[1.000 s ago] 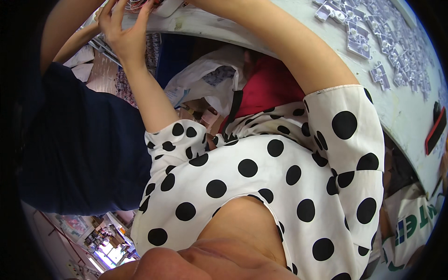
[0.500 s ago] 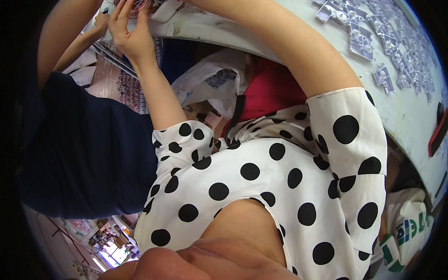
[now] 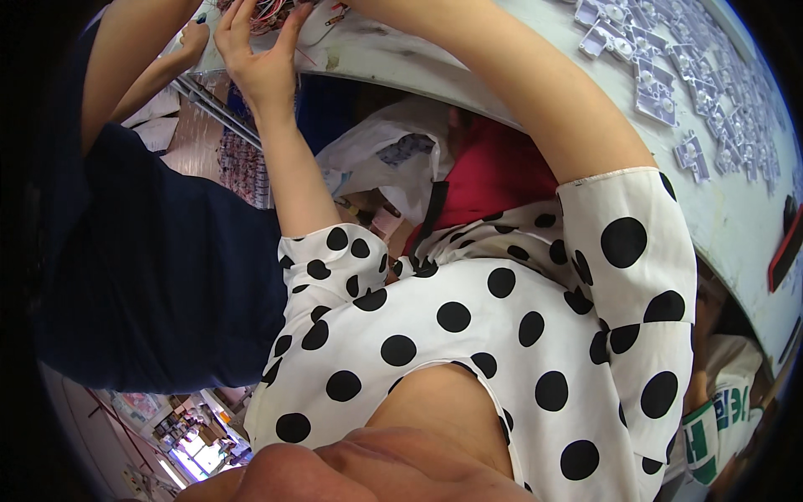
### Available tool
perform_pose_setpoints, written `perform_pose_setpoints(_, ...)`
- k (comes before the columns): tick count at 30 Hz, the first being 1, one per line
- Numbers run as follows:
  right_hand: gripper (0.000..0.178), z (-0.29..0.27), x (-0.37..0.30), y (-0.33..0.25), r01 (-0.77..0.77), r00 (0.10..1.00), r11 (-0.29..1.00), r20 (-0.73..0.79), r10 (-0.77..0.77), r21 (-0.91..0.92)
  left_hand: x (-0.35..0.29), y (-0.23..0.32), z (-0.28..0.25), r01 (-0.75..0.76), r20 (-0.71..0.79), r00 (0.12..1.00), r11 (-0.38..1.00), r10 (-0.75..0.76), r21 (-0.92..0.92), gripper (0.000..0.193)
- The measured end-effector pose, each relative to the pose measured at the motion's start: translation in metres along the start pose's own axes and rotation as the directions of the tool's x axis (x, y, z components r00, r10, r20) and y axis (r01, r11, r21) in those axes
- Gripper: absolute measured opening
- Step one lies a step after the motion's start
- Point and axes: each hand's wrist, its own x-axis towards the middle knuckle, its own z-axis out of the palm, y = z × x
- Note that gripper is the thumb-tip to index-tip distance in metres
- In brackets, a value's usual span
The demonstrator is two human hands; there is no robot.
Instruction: The person assembles components by hand, inserting small wired motors into plastic housing units and arranging the assembled units on a tray.
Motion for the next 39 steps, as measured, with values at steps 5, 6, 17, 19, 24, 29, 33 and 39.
perform_pose_setpoints(5,0.014,0.01,-0.006,0.001,-0.026,1.0,0.998,0.015,0.025,0.063,-0.006,-0.017,0.004,0.013,-0.01,1.0,1.0,-0.013,-0.02,0.055)
perform_pose_setpoints(6,0.014,0.013,-0.006,0.0,-0.024,1.0,0.997,0.017,0.023,0.07,-0.008,-0.021,0.004,0.026,-0.008,1.0,0.999,-0.026,-0.023,0.054)
perform_pose_setpoints(17,0.014,0.0,0.005,0.003,-0.032,0.999,0.999,-0.013,0.032,0.026,0.025,-0.017,0.006,0.085,0.083,0.994,0.961,-0.065,-0.264,0.046)
perform_pose_setpoints(19,0.014,-0.003,0.007,0.001,-0.005,0.999,1.0,-0.032,0.005,-0.002,0.029,-0.017,0.003,0.102,0.098,0.992,0.961,-0.078,-0.259,0.046)
perform_pose_setpoints(24,0.022,0.001,0.002,-0.011,0.201,0.979,0.979,-0.02,-0.202,-0.027,0.025,-0.028,0.004,0.284,0.209,0.956,0.837,-0.208,-0.467,0.046)
perform_pose_setpoints(29,0.024,0.014,0.008,-0.004,0.396,0.918,0.908,0.038,-0.395,-0.134,0.029,-0.022,-0.001,0.197,0.204,0.971,0.904,-0.125,-0.381,0.047)
perform_pose_setpoints(33,0.017,0.012,0.015,-0.004,0.366,0.93,0.919,0.102,-0.354,-0.146,0.025,-0.014,-0.007,0.219,0.212,0.965,0.917,-0.153,-0.333,0.048)
perform_pose_setpoints(39,0.009,0.029,0.021,-0.013,0.313,0.95,0.941,0.065,-0.307,-0.128,-0.006,0.031,-0.038,-0.013,0.021,1.0,0.982,0.01,0.189,0.032)
